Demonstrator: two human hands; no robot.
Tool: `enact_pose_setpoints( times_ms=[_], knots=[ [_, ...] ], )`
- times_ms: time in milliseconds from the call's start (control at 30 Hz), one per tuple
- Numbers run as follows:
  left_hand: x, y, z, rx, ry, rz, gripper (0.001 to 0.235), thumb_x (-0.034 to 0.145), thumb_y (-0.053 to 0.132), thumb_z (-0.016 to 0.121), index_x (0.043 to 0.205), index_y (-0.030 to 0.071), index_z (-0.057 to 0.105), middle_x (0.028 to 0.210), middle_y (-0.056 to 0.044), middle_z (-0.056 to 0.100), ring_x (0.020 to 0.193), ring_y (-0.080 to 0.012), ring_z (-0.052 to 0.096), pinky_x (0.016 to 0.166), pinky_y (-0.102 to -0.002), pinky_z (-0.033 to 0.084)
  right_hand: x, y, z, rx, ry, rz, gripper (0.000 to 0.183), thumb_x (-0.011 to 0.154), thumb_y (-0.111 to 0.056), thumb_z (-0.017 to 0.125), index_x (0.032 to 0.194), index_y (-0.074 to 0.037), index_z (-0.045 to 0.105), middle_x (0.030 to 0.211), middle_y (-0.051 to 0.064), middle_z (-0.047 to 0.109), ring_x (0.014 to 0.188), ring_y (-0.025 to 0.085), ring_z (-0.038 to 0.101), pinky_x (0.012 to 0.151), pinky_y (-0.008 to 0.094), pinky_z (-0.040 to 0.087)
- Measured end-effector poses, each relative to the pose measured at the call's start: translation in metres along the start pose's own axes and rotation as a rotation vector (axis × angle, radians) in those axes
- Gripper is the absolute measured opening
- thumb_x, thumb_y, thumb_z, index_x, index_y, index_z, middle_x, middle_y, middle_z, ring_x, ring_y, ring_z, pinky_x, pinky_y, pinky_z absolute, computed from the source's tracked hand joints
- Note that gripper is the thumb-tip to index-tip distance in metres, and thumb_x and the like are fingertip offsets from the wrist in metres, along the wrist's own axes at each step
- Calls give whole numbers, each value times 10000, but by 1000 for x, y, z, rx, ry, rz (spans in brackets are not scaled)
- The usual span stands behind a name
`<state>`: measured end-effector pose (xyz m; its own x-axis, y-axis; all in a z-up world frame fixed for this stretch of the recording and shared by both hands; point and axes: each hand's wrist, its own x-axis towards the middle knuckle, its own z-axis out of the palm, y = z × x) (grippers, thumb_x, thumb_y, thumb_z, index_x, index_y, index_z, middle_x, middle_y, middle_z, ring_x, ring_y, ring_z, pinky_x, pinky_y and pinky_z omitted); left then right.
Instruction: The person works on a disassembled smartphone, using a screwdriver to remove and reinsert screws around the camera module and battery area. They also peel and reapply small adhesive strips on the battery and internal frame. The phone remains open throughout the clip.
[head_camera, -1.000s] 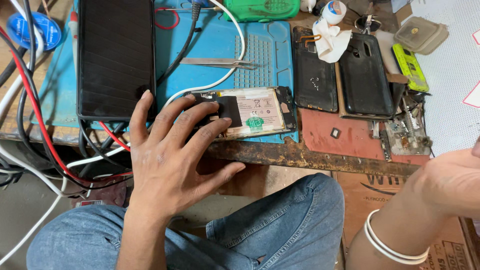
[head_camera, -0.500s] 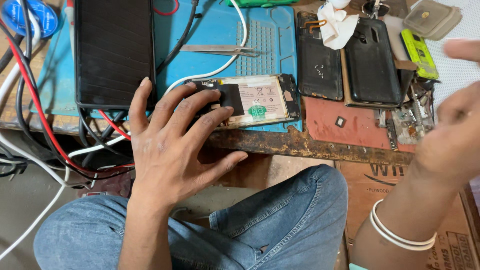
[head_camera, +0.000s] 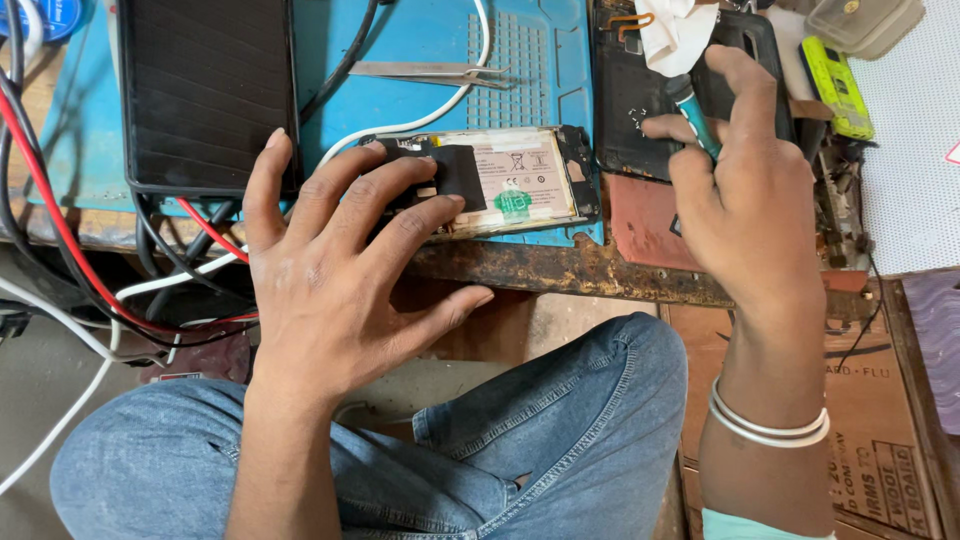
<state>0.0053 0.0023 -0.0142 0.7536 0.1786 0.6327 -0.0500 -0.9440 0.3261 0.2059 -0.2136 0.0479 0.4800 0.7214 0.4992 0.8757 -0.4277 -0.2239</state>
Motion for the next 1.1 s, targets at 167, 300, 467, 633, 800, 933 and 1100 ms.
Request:
enact_pose_setpoints(
  times_ms=[167,300,467,633,800,933,1100],
  knots=[
    [0,-1,0,-7,2,4,535,876,578,801,1230,181,741,1355,-41,644,1370,-291,525,1256,-599,152,-14,16,-1,81,12,194,340,1037,51,455,1368,-1,397,1039,117,783,701,160,682,603,297,511],
    [-1,-2,0,-10,3,6,543,870,582,804,1224,175,740,1356,-46,644,1369,-293,524,1259,-598,157,-29,40,-1,270,153,223,241,1066,94,393,1259,2,504,1015,137,685,690,137,521,634,256,442],
    [1,-1,0,-13,9,7,538,869,575,799,1224,175,742,1354,-44,645,1363,-289,530,1254,-597,161,-35,54,9,581,306,203,80,1196,-87,470,1229,-20,498,1006,112,638,724,108,571,691,212,504],
    [4,-1,-3,-7,-5,21,523,889,561,793,1223,162,742,1350,-60,649,1360,-298,535,1239,-604,162,-28,42,31,648,425,115,279,1260,-263,556,1302,-65,364,1100,160,722,815,141,642,753,214,514],
    [3,-1,-3,-14,-6,19,507,889,542,805,1195,143,748,1332,-66,662,1342,-311,542,1215,-608,172,-34,38,41,692,359,148,279,1256,-252,561,1275,-69,352,1102,164,724,861,138,647,827,232,553],
    [4,-1,-3,-12,1,20,519,879,547,805,1192,138,748,1318,-72,658,1333,-311,544,1217,-609,170,-31,33,39,649,324,188,278,1264,-234,561,1278,-58,345,1119,173,729,870,137,636,792,220,511],
    [3,1,-2,-18,5,10,532,888,575,791,1221,163,745,1350,-57,654,1360,-298,541,1255,-602,165,-30,29,40,657,318,212,280,1238,-222,562,1264,-56,337,1111,173,724,942,151,684,829,225,542]
  ],
)
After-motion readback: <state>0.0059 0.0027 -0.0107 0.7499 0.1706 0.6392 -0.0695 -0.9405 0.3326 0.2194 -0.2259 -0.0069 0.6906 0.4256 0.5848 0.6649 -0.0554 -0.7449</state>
